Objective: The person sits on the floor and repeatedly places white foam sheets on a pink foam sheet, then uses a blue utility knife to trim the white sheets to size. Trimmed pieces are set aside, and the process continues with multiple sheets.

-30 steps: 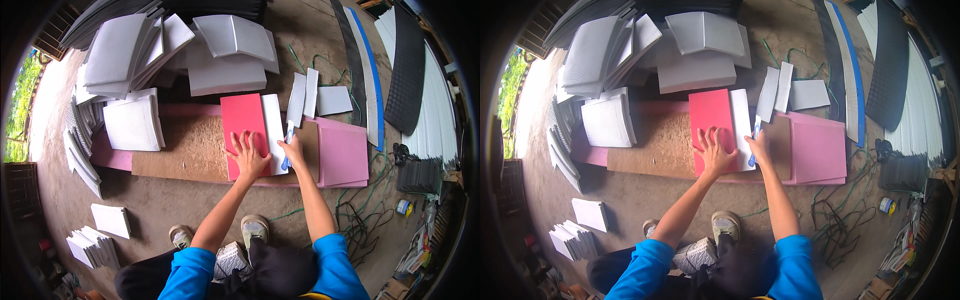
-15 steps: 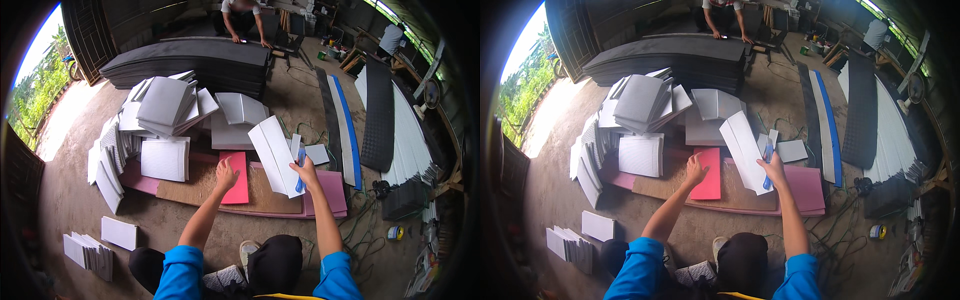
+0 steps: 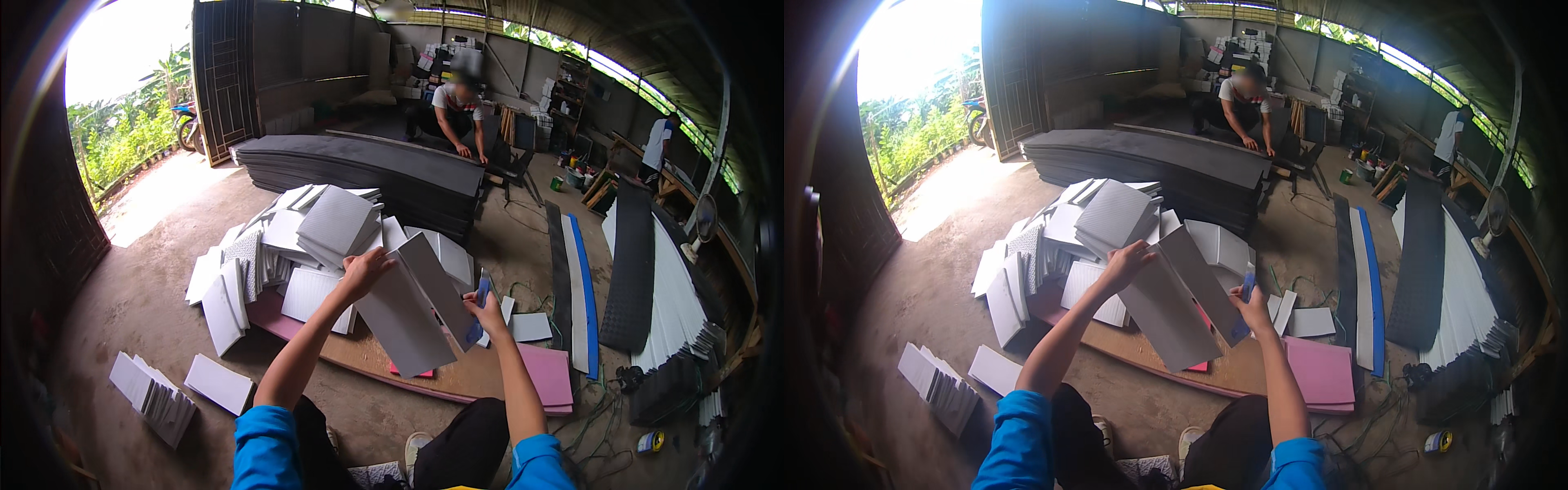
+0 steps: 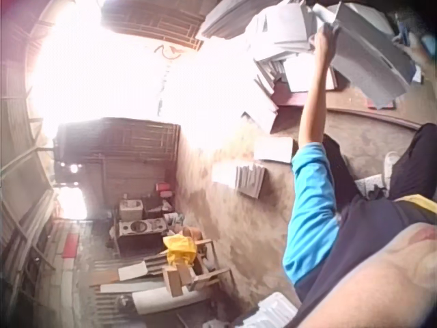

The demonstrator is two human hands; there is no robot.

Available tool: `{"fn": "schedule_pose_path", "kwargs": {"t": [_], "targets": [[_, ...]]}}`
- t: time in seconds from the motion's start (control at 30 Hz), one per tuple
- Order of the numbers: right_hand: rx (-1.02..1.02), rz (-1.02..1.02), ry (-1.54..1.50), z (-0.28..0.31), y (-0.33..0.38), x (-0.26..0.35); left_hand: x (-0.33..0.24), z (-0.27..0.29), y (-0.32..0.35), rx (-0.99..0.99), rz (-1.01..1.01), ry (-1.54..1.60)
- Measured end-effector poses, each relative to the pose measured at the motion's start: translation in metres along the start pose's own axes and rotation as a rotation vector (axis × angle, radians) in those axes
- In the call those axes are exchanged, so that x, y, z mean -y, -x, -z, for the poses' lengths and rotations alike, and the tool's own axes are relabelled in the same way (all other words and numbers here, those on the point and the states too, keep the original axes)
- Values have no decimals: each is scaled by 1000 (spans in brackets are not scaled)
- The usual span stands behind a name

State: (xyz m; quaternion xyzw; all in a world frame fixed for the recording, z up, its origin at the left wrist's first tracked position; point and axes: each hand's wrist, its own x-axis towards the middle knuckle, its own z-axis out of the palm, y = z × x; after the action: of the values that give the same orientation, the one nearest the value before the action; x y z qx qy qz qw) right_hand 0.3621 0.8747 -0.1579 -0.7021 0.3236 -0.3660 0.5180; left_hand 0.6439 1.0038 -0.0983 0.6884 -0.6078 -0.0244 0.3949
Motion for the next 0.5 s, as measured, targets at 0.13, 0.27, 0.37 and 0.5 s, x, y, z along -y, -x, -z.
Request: {"fn": "schedule_pose_path", "kwargs": {"t": [0.13, 0.27, 0.37, 0.5], "targets": [[-201, -443, -746, -43, 0, -11, 13, 6, 53, -59, 17, -189], [64, -656, -941, -48, 1, -56, 23, -16, 70, -55, 39, -328], [123, -506, -737, -71, 8, -44, 41, -20, 78, -19, 76, -459], [174, -336, -482, -86, 14, -28, 47, -19, 81, 4, 62, -422]]}}
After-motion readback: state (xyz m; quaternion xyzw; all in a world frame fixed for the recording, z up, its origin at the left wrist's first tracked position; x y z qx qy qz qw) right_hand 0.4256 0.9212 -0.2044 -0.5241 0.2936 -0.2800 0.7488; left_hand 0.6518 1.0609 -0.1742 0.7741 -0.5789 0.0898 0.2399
